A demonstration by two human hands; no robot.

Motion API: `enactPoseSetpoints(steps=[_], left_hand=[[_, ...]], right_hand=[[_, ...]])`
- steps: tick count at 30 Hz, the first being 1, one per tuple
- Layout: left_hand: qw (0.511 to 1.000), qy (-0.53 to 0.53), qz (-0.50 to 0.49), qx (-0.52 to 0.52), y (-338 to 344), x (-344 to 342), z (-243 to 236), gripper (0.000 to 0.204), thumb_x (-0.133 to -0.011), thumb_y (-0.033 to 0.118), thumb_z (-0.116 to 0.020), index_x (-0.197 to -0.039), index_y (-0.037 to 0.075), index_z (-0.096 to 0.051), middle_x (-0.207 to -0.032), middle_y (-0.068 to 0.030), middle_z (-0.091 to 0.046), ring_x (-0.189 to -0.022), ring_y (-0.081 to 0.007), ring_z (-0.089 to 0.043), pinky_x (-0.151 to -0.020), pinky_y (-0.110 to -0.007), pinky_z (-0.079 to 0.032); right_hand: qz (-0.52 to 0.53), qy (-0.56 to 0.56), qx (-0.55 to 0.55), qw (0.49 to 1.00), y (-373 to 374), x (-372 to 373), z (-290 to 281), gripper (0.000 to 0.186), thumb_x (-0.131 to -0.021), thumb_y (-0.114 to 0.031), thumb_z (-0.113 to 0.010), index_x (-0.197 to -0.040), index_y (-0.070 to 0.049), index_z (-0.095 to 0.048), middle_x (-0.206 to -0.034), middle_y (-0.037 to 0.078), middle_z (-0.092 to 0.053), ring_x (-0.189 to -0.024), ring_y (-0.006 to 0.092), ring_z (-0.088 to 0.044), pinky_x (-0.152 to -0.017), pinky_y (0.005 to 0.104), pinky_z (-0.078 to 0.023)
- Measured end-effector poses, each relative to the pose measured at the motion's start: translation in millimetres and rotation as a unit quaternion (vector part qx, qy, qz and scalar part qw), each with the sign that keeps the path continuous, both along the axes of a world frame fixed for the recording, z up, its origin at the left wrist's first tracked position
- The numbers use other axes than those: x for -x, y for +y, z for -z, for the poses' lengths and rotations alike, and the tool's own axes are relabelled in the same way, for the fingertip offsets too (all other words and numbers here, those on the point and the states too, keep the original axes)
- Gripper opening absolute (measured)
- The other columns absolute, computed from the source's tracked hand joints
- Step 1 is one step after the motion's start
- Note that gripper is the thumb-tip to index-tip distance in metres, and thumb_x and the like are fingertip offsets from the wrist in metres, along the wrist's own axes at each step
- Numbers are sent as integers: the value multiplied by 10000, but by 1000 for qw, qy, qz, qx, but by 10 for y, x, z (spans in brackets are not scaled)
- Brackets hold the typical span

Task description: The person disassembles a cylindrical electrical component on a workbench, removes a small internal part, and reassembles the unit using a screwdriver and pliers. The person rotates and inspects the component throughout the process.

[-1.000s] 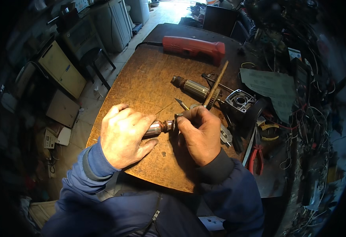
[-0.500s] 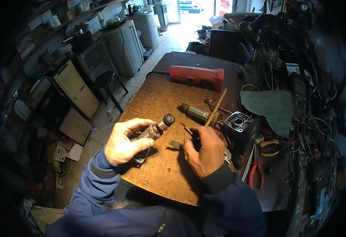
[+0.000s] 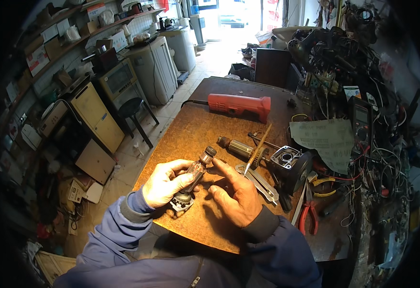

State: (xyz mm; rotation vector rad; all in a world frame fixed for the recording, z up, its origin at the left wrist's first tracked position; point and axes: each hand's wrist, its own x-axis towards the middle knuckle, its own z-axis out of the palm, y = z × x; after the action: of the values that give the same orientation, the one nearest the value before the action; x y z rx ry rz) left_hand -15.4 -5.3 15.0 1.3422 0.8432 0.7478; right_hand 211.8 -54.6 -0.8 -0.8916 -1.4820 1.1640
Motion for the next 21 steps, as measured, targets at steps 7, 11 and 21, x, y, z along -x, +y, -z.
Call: enactPoseSetpoints(steps=[7, 11, 21], left_hand=[[999, 35, 24, 5, 12, 18, -34, 442, -1069, 276, -614, -1384, -31, -577, -1156, -100, -723, -941, -155, -728, -792, -296, -595], [999, 10, 31, 4, 44, 39, 46, 445, -1076, 308, -592, -1363, -32, -578, -1110, -116, -730, -929, -179, -735, -795, -308, -599], [999, -11, 43, -5, 10, 22, 7, 431, -1072, 341, -573, -1297, -27, -598, -1051, -116, -729, -910, -161, -712, -806, -295, -577]], right_hand=[[0, -20, -3, 1000, 11, -34, 77, 642, -965, 4, -658, -1559, 11, -416, -1112, 126, -722, -909, 121, -681, -807, 271, -549], [-6, -9, -29, 1000, 21, -12, 103, 677, -947, 0, -678, -1564, 22, -400, -1252, 151, -677, -937, 125, -676, -823, 278, -554], [-39, -3, -34, 999, -2, -6, 71, 761, -913, 44, -662, -1599, 18, -333, -1343, 160, -631, -966, 143, -676, -866, 295, -556]])
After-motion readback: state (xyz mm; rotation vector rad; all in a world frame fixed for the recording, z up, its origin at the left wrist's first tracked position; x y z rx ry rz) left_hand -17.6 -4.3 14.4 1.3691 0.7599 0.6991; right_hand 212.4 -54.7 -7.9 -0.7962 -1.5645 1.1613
